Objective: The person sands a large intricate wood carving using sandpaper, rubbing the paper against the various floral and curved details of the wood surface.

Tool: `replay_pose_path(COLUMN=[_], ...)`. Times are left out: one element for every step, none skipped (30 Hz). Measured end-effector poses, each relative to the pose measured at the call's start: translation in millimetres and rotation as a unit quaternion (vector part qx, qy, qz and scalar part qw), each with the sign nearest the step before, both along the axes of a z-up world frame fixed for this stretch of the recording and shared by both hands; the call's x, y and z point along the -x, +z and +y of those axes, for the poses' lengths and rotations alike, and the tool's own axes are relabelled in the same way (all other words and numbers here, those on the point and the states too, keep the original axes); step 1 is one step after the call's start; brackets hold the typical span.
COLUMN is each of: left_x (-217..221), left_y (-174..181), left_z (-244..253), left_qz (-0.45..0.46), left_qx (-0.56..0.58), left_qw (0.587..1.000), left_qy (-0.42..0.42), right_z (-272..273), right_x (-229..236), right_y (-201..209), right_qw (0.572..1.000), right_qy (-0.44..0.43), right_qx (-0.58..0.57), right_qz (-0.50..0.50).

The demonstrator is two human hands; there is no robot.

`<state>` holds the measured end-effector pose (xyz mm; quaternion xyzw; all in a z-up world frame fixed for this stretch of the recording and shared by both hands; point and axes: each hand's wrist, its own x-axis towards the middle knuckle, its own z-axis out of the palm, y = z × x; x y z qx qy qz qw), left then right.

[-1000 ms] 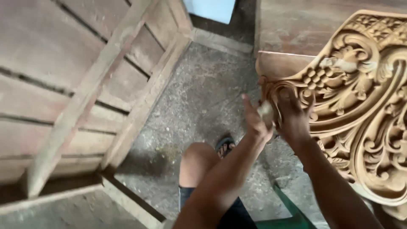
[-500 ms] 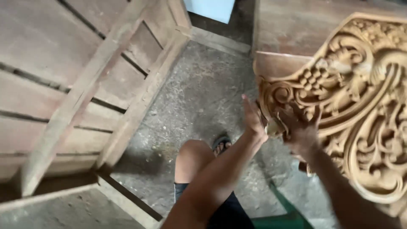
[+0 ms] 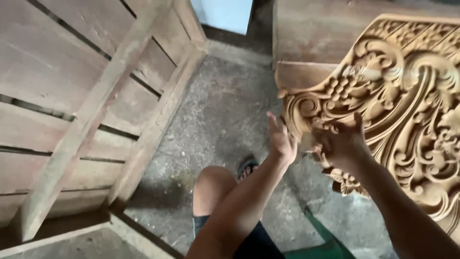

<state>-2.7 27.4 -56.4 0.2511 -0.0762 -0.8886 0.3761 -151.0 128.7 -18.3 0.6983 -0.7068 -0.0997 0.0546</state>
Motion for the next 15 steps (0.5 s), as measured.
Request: replay_pose_path(left_x=[1, 4, 7, 9, 9, 9, 7, 3, 3, 5, 7, 10, 12, 13, 15], left_y=[-6, -12, -18, -22, -22, -20, -21, -23, -25, -28, -35, -42, -49, -54, -59], left_z=[1, 0, -1, -2, -3, -5, -1, 1, 0, 1, 3, 5, 4, 3, 6], left_qz=[0.005, 0.03, 0.054, 0.077, 0.093, 0.109, 0.123, 0.079, 0.04, 0.002, -0.001, -0.004, -0.006, 0.037, 0.078], left_qx=[0.049, 0.063, 0.075, 0.087, 0.056, 0.025, -0.013, -0.013, -0.011, -0.01, -0.006, -0.001, 0.003, 0.011, 0.015], left_qw=[0.999, 0.997, 0.995, 0.993, 0.994, 0.994, 0.992, 0.997, 0.999, 0.999, 1.0, 1.0, 0.999, 0.998, 0.996], left_qy=[0.017, 0.022, 0.027, 0.033, 0.027, 0.021, 0.018, 0.001, -0.015, -0.03, -0.006, 0.018, 0.049, 0.047, 0.046], right_z=[-17, -42, -72, -88, -83, -66, -46, -29, -15, -9, -12, -22, -38, -59, -81], right_x=[11, 14, 10, 3, -7, -21, -32, -35, -26, -17, -11, 3, 14, 14, 5], right_y=[2, -3, -12, -18, -21, -25, -28, -28, -21, -16, -16, -14, -12, -15, -23], right_qw=[0.996, 0.999, 0.992, 0.974, 0.976, 0.976, 0.976, 0.973, 0.97, 0.965, 0.986, 0.996, 0.995, 0.993, 0.982], right_qy=[-0.019, -0.029, -0.039, -0.048, -0.021, 0.007, 0.036, 0.049, 0.066, 0.083, 0.034, -0.015, -0.057, -0.068, -0.079], right_qx=[-0.064, 0.014, 0.089, 0.164, 0.182, 0.199, 0.209, 0.205, 0.202, 0.199, 0.114, 0.027, -0.061, 0.028, 0.112], right_qz=[0.066, -0.005, -0.078, -0.151, -0.119, -0.087, -0.056, -0.092, -0.121, -0.151, -0.118, -0.085, -0.051, -0.089, -0.127])
